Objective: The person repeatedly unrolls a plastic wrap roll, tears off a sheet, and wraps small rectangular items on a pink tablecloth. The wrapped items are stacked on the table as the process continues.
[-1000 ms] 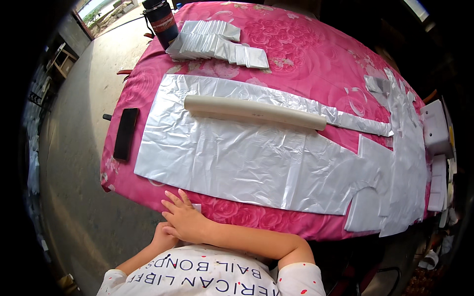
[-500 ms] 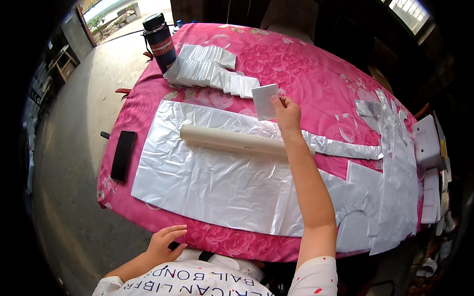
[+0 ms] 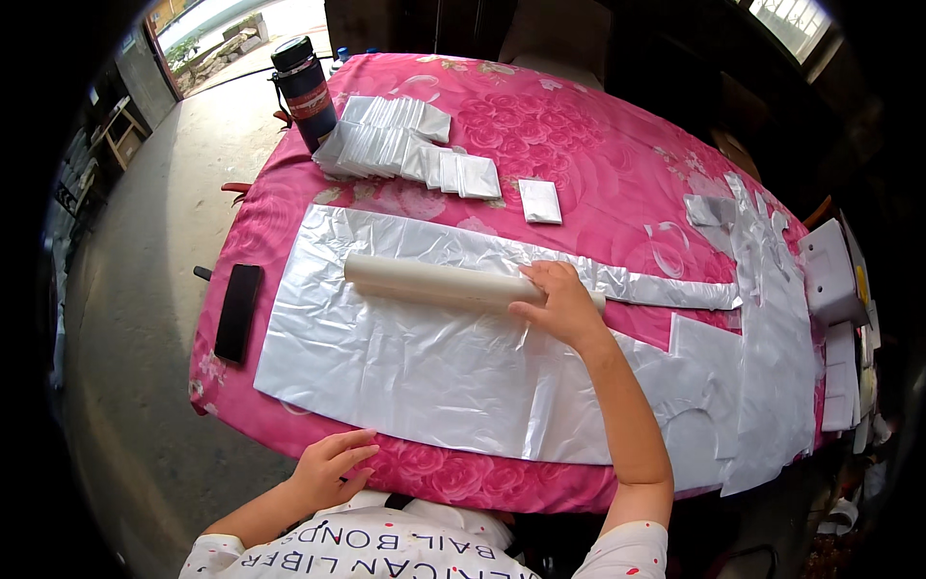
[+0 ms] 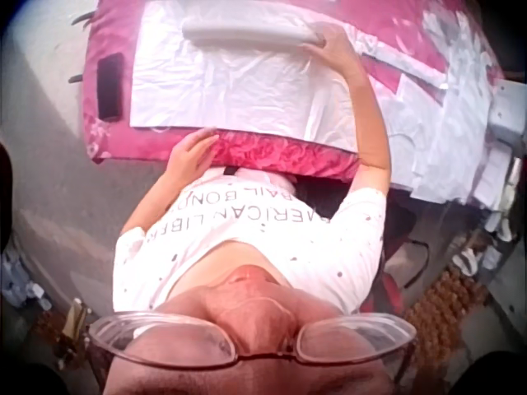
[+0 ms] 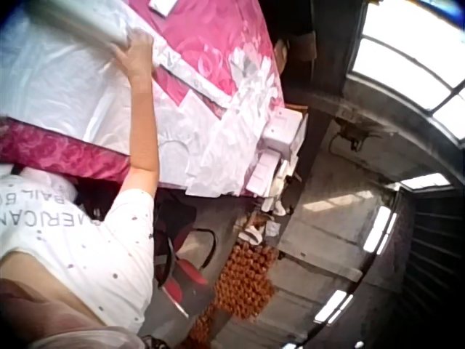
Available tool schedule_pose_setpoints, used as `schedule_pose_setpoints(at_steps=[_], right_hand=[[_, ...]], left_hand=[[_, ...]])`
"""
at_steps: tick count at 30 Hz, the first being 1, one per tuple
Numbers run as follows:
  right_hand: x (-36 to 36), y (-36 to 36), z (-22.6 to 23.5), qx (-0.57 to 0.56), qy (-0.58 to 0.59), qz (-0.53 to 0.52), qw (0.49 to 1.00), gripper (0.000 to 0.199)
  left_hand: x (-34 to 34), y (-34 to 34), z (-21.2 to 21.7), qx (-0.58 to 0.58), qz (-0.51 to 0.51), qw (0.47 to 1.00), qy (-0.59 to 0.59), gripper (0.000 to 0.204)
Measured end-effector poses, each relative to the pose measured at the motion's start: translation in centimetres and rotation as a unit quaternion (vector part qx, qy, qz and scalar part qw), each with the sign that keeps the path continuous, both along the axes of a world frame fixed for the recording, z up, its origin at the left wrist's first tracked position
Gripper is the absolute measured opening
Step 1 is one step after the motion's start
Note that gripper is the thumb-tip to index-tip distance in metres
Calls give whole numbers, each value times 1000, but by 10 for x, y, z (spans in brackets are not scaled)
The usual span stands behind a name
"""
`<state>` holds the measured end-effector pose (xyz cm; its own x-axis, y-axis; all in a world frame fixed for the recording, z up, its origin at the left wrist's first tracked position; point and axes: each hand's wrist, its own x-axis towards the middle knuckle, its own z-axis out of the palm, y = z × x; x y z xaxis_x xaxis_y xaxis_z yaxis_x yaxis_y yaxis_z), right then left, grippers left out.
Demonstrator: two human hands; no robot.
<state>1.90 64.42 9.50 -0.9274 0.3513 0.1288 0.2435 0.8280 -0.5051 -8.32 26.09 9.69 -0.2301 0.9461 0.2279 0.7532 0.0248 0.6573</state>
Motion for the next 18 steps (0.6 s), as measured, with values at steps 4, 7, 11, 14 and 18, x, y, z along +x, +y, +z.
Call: schedule_pose_setpoints(at_steps=[4,7,11,14,18], right_hand=[[53,-39,-8,72,-24,-81,994,51],[75,-97,2,-30,-61,-81,994,46],[100,-134,-12,-119,10,17,993,44],[127,-120,-25,46,-44,-23,998,47],[182,-62,-32,97,-81,-104,987,51]], left_hand=[[-7,55,-8,-20,-77,997,23,46],[2,97,-18,-43,-57,997,34,73],[16,133,-39,-32,-32,995,91,83],[29,147,-38,-5,-60,994,93,82],[43,154,-37,11,-108,993,35,81]])
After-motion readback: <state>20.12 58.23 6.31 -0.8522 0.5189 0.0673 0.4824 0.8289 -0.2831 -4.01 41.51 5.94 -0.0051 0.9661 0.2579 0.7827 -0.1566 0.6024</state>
